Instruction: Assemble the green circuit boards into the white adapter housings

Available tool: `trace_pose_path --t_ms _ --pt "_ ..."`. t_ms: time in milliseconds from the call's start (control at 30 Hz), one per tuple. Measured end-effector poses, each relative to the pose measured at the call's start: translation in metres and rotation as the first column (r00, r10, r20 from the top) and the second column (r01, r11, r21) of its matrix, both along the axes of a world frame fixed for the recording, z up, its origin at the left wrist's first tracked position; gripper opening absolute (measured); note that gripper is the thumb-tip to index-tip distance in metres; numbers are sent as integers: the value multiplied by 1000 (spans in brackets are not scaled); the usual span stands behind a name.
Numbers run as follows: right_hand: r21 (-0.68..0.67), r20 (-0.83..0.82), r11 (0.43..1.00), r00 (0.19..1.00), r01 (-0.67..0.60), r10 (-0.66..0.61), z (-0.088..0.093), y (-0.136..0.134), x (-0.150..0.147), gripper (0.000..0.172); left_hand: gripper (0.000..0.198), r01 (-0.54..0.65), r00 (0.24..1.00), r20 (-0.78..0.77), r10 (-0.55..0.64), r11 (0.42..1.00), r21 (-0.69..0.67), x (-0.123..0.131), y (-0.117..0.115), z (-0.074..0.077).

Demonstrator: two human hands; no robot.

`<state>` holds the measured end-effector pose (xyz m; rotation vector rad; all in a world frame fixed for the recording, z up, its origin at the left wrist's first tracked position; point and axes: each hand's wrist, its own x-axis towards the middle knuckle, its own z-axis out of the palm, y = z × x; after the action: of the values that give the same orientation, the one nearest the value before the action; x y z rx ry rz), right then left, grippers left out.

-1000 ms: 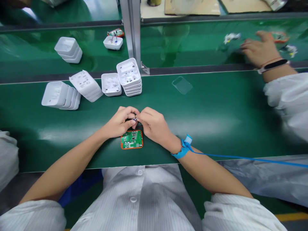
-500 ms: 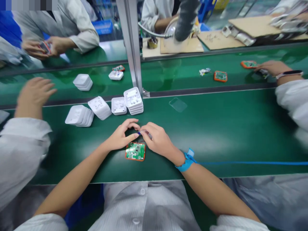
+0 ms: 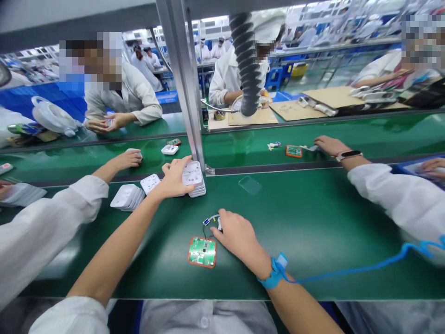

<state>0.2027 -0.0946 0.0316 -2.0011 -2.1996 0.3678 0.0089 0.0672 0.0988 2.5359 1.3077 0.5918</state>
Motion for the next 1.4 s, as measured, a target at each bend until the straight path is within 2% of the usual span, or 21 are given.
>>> trace_pose_path --t_ms 100,200,267,333,400,433,567,700,833,933,1000,1067,1167,1300,1400 --pt "134 -56 986 993 -94 102 -10 1 0 29 98 38 972 229 -48 998 49 -10 -23 1" --pt "324 -215 934 950 -150 228 -17 3 2 25 86 76 900 425 -95 995 61 -18 -50 -13" --pt "463 -303 860 875 -212 378 -18 3 2 17 62 23 851 526 -11 1000 -16 -19 -66 -32" --pt "616 -286 747 813 -249 507 -18 3 -1 18 43 -48 791 590 161 978 -201 -16 -79 -55" --pt "719 -223 653 809 -240 543 -17 3 -5 22 35 -63 748 598 290 927 -371 -11 -91 -74" --pt "742 -206 633 824 -221 528 -17 3 -7 22 33 -45 739 598 310 909 -415 -9 -96 -81" --pt "731 -184 662 886 -165 425 -19 9 -12 18 38 20 732 618 288 897 -442 -6 -108 -93" --pt "721 -121 674 927 -163 354 -19 12 -14 17 34 10 835 517 189 934 -358 -8 -112 -91" --pt "747 -22 627 934 -222 357 -20 11 -17 17 21 23 888 439 137 940 -340 -9 -115 -88" --pt "788 -13 581 937 -205 348 -22 12 -18 16 19 32 886 438 150 924 -380 -8 -115 -87" --pt "797 -39 578 941 -174 337 -25 13 -18 15 20 56 887 442 137 916 -397 -8 -114 -87" --pt "784 -69 603 945 -147 320 -27 13 -18 17 21 74 889 443 118 917 -392 -7 -113 -86" --pt "714 -61 682 955 -161 290 -29 11 -18 22 18 67 898 428 107 926 -372 -7 -111 -86" --pt "553 -23 791 944 -263 330 -24 8 -17 27 22 50 897 415 153 897 -440 -8 -110 -87" --pt "470 17 813 924 -344 381 -17 8 -16 30 27 43 892 415 178 881 -471 -9 -110 -88"
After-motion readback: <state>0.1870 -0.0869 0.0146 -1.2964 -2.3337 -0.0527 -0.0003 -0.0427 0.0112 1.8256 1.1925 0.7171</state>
